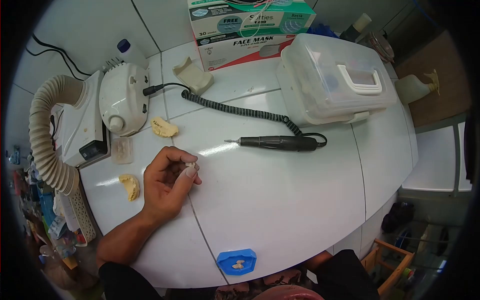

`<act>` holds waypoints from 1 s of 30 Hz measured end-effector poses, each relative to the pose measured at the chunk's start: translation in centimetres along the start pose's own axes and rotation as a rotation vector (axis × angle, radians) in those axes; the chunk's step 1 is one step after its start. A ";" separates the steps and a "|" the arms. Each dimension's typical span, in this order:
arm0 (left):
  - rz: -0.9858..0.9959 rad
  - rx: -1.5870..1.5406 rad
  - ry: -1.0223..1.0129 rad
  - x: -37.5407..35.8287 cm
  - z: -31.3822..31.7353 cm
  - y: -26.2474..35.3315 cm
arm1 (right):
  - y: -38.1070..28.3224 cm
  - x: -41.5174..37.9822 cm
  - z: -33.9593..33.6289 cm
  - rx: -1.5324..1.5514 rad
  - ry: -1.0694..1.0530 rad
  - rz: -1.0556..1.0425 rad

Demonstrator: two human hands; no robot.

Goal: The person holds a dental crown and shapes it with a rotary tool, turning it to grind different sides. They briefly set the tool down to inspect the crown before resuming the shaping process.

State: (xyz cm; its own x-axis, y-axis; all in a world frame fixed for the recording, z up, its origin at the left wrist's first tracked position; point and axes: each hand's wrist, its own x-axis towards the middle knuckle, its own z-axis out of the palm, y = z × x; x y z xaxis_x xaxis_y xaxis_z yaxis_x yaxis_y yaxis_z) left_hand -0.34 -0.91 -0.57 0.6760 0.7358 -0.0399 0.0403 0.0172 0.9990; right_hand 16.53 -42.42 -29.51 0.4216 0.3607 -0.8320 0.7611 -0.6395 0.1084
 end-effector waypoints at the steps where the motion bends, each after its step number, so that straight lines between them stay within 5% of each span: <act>1: 0.019 0.003 -0.019 -0.1 0.0 -0.1 | -0.1 -0.3 0.0 0.004 -0.001 0.002; 12: 0.079 0.142 -0.171 0.0 -2.1 0.2 | -0.7 -2.3 -0.8 0.034 -0.029 0.019; 30: 0.020 -0.031 -0.094 0.1 -1.8 -0.5 | -0.3 -1.3 -0.3 -0.038 0.038 -0.012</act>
State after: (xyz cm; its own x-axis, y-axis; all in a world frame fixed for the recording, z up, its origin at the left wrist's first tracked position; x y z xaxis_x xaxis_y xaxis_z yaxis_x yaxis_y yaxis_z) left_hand -1.65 0.38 -1.07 0.7425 0.6695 -0.0202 0.0044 0.0253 0.9997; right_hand 15.91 -42.50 -28.25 0.4297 0.3942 -0.8124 0.7843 -0.6087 0.1195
